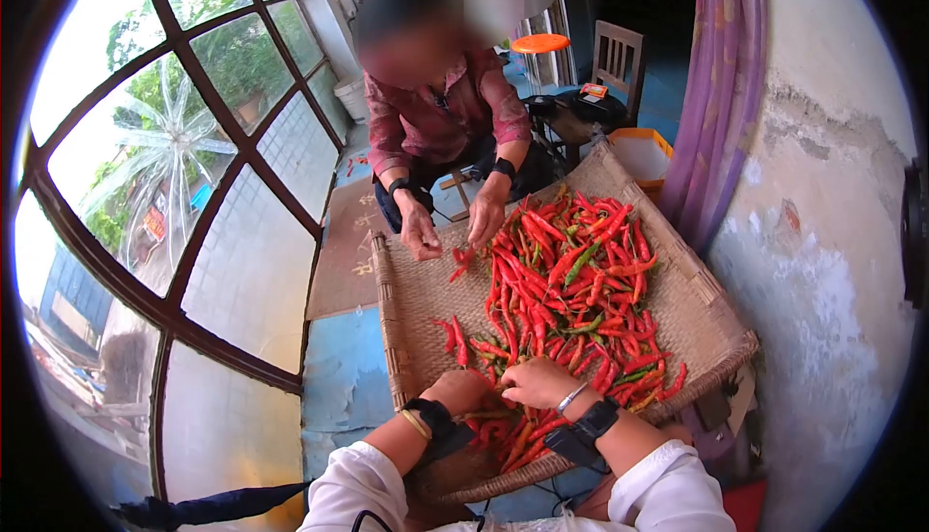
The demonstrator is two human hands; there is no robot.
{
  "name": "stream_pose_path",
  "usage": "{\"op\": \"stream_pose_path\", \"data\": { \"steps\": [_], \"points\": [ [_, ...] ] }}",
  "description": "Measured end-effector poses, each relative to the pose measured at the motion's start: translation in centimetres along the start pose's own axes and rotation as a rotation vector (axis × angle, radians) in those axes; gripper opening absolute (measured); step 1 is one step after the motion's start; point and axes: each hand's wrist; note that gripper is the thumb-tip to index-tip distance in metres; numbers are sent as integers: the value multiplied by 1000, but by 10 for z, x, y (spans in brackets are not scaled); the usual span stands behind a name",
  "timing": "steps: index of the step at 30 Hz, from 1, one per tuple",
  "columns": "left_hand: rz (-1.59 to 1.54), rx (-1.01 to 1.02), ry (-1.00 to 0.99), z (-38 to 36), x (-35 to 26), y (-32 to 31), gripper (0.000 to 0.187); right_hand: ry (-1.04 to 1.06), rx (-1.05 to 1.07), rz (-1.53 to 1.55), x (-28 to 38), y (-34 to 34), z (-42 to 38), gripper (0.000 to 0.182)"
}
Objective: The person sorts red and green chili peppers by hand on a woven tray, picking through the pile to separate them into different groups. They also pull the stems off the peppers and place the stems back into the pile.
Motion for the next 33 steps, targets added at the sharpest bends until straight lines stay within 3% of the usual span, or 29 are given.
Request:
{"op": "stream_pose_path", "data": {
  "steps": [4,10,12,14,17,20,22,30,33],
  "points": [
    [-124,4,-126,-2,-10,10,28,-28,24,-53,4,1,-4,31],
    [-113,-37,-144,-16,-17,39,26,-88,27,-104,2,3,-4,30],
    [-131,-69,-140,-17,-13,50,27,-19,-118,-8,-10,-3,4,30],
    [-150,-100,-142,-18,-12,61,27,-30,-102,35,-8,0,4,30],
    [-168,-128,-185,-24,-12,80,27,74,-258,203,-6,2,8,30],
    [-239,-170,-206,-30,-12,85,24,49,-178,332,-7,0,14,31],
    [-452,-190,-290,-30,-9,81,23,42,-107,418,-9,-3,15,32],
    [-558,-213,-314,-25,-3,74,21,4,-48,691,-14,-7,19,24],
    [-672,-263,-281,-25,-4,74,22,-149,35,883,-1,7,14,17]
  ]
}}
Point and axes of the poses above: each hand's wrist, its own z-axis towards the middle knuckle, its own y-axis out of the back of the hand, x = y × z, and after that the axes turned 5 degrees about x, right-handed
